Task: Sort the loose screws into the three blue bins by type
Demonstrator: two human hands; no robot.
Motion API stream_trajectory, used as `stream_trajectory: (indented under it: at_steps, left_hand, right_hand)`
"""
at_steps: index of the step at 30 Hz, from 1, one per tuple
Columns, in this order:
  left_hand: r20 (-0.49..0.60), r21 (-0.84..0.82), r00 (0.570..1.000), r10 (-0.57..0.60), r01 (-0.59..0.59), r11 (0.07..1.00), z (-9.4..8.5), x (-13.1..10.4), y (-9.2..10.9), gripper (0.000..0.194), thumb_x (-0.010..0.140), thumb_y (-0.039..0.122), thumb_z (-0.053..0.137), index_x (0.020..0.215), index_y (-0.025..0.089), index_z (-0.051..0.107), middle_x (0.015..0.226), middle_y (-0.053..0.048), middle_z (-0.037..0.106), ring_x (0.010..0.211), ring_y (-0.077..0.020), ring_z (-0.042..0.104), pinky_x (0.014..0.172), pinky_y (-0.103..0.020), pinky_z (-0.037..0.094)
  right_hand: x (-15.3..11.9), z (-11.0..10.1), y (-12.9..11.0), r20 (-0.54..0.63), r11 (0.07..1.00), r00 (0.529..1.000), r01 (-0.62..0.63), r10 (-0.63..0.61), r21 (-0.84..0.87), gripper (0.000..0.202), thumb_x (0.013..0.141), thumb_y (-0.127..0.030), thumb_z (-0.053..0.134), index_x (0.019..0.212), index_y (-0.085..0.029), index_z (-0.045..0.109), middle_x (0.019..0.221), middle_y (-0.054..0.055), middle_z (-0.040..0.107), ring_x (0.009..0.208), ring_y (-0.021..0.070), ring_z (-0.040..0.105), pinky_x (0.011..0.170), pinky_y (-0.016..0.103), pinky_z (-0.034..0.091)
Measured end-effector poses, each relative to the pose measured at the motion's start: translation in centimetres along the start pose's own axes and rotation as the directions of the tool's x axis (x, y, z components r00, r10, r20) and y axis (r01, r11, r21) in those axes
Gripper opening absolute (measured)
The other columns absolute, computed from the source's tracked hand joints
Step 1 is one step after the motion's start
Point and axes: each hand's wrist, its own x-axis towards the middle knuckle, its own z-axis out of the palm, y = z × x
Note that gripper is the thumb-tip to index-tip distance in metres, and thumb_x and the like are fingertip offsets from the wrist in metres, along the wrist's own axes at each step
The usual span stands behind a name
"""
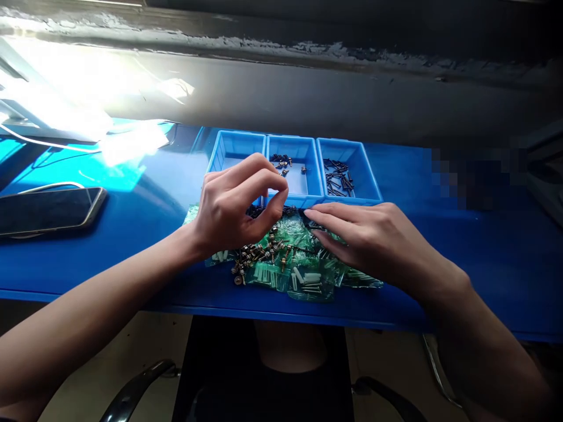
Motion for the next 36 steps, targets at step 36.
stream_trajectory:
  at_steps: [36]
  left_hand:
    - [0.074,0.089,0.997,-0.028,0.021,0.996,0.3,-0.4,-0.8,0.005,0.101,0.021,0.068,0.097,0.023,0.068,0.097,-0.005,0.076,0.084,-0.0183,0.074,0.062,-0.031,0.06]
  right_hand:
    - [0.6,1.3,0.1,0.147,0.999,0.988,-0.037,0.04,-0.029,0.023,0.105,-0.003,0.055,0.108,-0.012,0.076,0.101,0.01,0.078,0.077,0.0194,0.071,0.055,0.032,0.038]
